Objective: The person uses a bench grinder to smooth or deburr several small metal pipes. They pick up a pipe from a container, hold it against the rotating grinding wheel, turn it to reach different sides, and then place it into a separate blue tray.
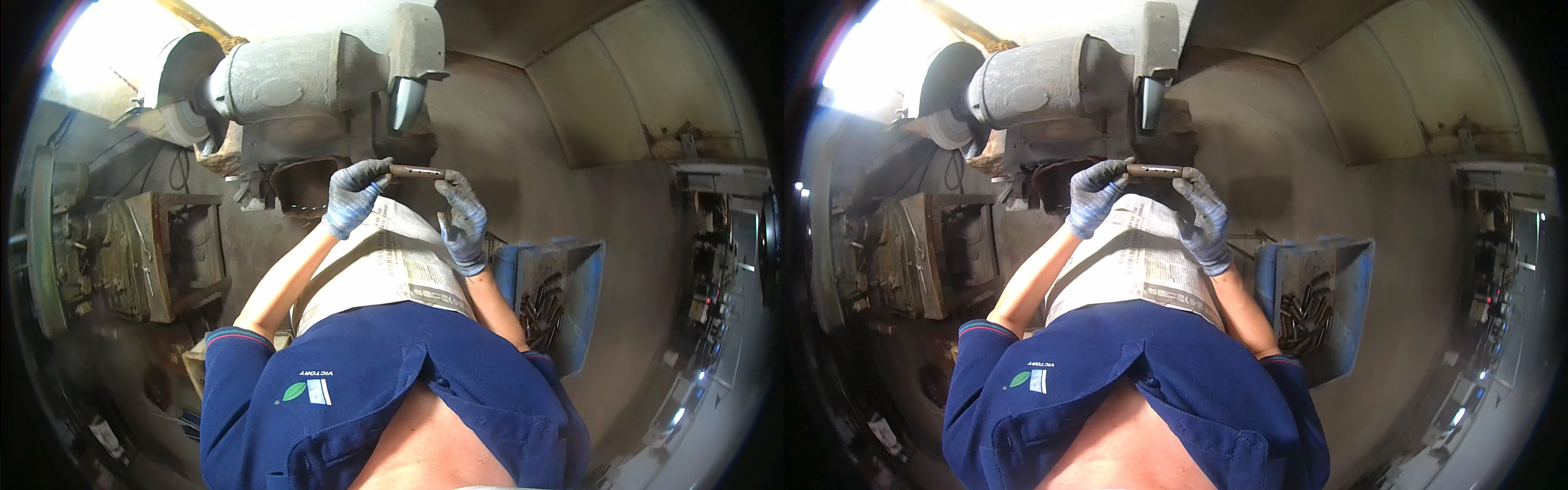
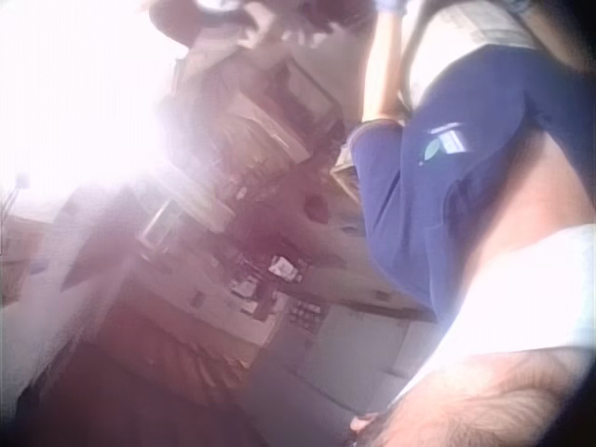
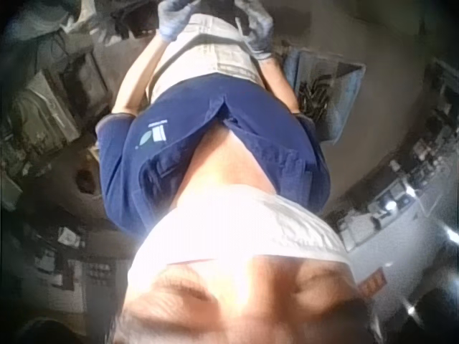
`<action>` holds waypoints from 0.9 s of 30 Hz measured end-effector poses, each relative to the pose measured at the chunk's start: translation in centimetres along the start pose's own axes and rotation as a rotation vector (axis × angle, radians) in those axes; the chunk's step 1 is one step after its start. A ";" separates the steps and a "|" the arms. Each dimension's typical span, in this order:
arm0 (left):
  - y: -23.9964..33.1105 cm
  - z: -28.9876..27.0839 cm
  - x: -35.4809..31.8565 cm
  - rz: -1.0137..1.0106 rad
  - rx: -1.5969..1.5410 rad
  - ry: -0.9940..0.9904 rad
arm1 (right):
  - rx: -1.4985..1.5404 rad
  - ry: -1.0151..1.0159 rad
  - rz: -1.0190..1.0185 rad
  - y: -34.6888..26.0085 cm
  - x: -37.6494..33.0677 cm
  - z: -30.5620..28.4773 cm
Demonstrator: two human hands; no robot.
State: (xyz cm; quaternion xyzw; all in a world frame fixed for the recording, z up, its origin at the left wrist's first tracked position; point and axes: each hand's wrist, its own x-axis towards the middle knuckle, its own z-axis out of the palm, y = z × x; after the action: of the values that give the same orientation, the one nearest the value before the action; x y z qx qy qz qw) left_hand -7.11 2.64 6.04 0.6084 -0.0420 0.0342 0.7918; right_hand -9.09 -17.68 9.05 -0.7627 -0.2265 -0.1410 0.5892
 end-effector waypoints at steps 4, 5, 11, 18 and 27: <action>0.0 1.1 -0.8 0.053 -0.060 -0.071 | -0.093 0.055 -0.004 -2.2 -1.6 -0.8; 0.2 1.6 -1.1 0.036 -0.082 -0.078 | -0.122 0.078 -0.002 -2.9 -2.0 -0.9; 1.5 3.0 -1.7 -0.212 0.012 -0.308 | -0.138 0.196 0.177 -5.5 -4.5 -2.5; -0.5 -2.8 -3.4 -0.306 0.073 -0.058 | -0.329 0.506 0.567 -7.3 -14.2 -12.8; 0.7 -15.7 -15.0 -0.343 0.286 0.567 | -0.966 0.328 0.826 -3.5 -19.7 -21.2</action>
State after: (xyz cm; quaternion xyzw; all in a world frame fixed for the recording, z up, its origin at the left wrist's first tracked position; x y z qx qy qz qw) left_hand -21.72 17.96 1.07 0.6777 0.2873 0.0735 0.6729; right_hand -26.62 -40.90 8.09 -0.9343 0.2665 -0.1035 0.2128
